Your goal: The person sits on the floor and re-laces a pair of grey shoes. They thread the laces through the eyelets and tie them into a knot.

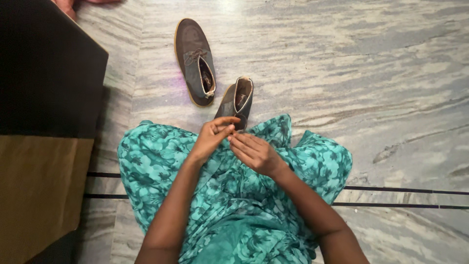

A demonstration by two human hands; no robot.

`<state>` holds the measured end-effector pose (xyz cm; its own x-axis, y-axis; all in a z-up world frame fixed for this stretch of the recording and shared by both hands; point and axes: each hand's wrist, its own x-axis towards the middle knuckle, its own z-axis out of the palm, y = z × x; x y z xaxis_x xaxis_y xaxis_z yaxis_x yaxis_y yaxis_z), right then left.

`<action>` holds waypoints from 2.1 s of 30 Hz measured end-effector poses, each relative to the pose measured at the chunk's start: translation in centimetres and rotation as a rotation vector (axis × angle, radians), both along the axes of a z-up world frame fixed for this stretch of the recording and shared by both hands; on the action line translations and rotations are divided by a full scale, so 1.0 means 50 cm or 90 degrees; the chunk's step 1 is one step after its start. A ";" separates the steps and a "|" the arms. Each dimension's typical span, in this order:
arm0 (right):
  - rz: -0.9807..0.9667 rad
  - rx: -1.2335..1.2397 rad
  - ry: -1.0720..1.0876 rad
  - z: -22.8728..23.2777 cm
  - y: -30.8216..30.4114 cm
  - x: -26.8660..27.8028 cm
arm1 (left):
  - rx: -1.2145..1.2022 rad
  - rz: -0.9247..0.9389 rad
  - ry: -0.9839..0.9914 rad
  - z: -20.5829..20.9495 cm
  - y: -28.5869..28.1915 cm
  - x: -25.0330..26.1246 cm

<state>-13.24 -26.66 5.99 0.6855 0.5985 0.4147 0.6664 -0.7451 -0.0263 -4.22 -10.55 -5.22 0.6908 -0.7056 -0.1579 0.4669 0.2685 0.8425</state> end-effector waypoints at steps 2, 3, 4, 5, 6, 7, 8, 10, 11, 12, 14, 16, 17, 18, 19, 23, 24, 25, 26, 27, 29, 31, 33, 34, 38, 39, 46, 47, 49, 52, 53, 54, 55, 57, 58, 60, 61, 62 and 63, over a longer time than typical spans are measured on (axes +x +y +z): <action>-0.026 0.037 0.030 -0.011 0.000 -0.003 | 0.012 0.001 0.030 -0.011 0.008 0.007; -0.037 0.054 0.044 -0.015 -0.004 -0.002 | -0.008 0.013 0.049 -0.015 0.008 0.010; -0.054 0.081 0.058 -0.019 -0.007 -0.003 | -0.028 0.026 0.068 -0.018 0.009 0.013; -0.071 0.106 0.070 -0.024 -0.011 -0.004 | -0.050 0.039 0.085 -0.021 0.009 0.018; -0.088 0.131 0.083 -0.029 -0.015 -0.004 | -0.032 0.102 0.095 -0.023 0.011 0.026; -0.103 0.140 0.120 -0.033 -0.025 -0.006 | -0.016 0.166 0.106 -0.024 0.011 0.036; -0.118 0.149 0.156 -0.035 -0.039 -0.008 | 0.001 0.229 0.118 -0.024 0.015 0.048; -0.151 0.191 0.241 -0.037 -0.076 -0.012 | -0.002 0.412 0.093 -0.017 0.033 0.068; -0.170 0.227 0.286 -0.035 -0.098 -0.013 | 0.056 0.471 0.010 -0.009 0.048 0.078; -0.190 0.263 0.330 -0.034 -0.119 -0.014 | 0.114 0.528 -0.075 0.002 0.060 0.085; -0.284 0.249 0.386 -0.034 -0.153 -0.019 | 0.321 0.553 -0.244 0.027 0.090 0.100; -0.363 0.231 0.435 -0.041 -0.171 -0.024 | 0.503 0.563 -0.381 0.052 0.117 0.116; -0.395 0.221 0.455 -0.045 -0.177 -0.025 | 0.580 0.566 -0.434 0.064 0.129 0.127; -0.427 0.211 0.474 -0.047 -0.183 -0.026 | 0.659 0.566 -0.486 0.072 0.140 0.137; -0.414 0.224 0.476 -0.051 -0.189 -0.024 | 0.697 0.567 -0.479 0.078 0.153 0.152; -0.402 0.268 0.507 -0.063 -0.209 -0.026 | 0.845 0.539 -0.470 0.061 0.203 0.181; -0.410 0.278 0.519 -0.067 -0.212 -0.027 | 0.880 0.523 -0.474 0.051 0.208 0.185; -0.393 0.283 0.492 -0.071 -0.213 -0.030 | 0.912 0.529 -0.507 0.040 0.204 0.184; -0.377 0.289 0.465 -0.076 -0.209 -0.031 | 0.944 0.536 -0.540 0.031 0.197 0.182; -0.360 0.293 0.438 -0.078 -0.208 -0.029 | 0.976 0.544 -0.572 0.024 0.186 0.181; -0.404 0.196 0.237 -0.091 -0.193 -0.023 | 1.153 0.657 -0.811 0.015 0.134 0.162; -0.425 0.232 0.184 -0.115 -0.168 -0.007 | 0.904 0.309 -0.762 0.016 0.068 0.150; -0.432 0.403 0.279 -0.150 -0.143 0.021 | 0.617 0.215 -0.687 0.020 0.003 0.119; -0.442 0.405 0.320 -0.171 -0.129 0.033 | 0.463 0.186 -0.724 0.021 -0.019 0.103; -0.491 0.413 0.394 -0.254 -0.092 0.054 | 0.487 0.064 -0.845 0.009 -0.048 0.068; -0.506 0.415 0.391 -0.269 -0.090 0.053 | 0.456 0.081 -0.839 0.002 -0.044 0.064; -0.454 0.569 0.436 -0.262 -0.091 0.041 | 0.444 0.066 -0.754 -0.033 -0.053 0.059; -0.479 0.549 0.436 -0.245 -0.089 0.044 | 0.460 0.026 -0.720 -0.029 -0.056 0.066; -0.496 0.505 0.411 -0.207 -0.080 0.050 | 0.490 -0.053 -0.650 -0.018 -0.061 0.077; -0.481 0.434 0.360 -0.161 -0.067 0.060 | 0.426 -0.073 -0.596 0.001 -0.052 0.090; -0.481 0.409 0.360 -0.149 -0.066 0.062 | 0.435 -0.091 -0.593 0.007 -0.050 0.092; -0.481 0.385 0.360 -0.140 -0.064 0.063 | 0.444 -0.110 -0.590 0.012 -0.047 0.093; -0.470 0.364 0.337 -0.133 -0.064 0.063 | 0.453 -0.128 -0.586 0.016 -0.046 0.093; -0.445 0.321 0.290 -0.125 -0.065 0.065 | 0.464 -0.171 -0.589 0.025 -0.047 0.098; -0.448 0.323 0.294 -0.124 -0.065 0.066 | 0.469 -0.191 -0.591 0.029 -0.046 0.101; -0.454 0.327 0.301 -0.123 -0.065 0.066 | 0.453 -0.195 -0.595 0.036 -0.041 0.103; -0.453 0.320 0.298 -0.123 -0.066 0.066 | 0.445 -0.197 -0.597 0.038 -0.041 0.104; -0.453 0.313 0.294 -0.123 -0.066 0.066 | 0.443 -0.201 -0.602 0.041 -0.041 0.104; -0.451 0.306 0.289 -0.125 -0.066 0.066 | 0.442 -0.205 -0.608 0.042 -0.040 0.104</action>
<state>-9.91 -29.96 -0.25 0.9770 -0.1796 0.1145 -0.0816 -0.8123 -0.5775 0.99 -12.57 -3.14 0.5452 -0.8330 -0.0944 -0.4551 -0.3887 0.8011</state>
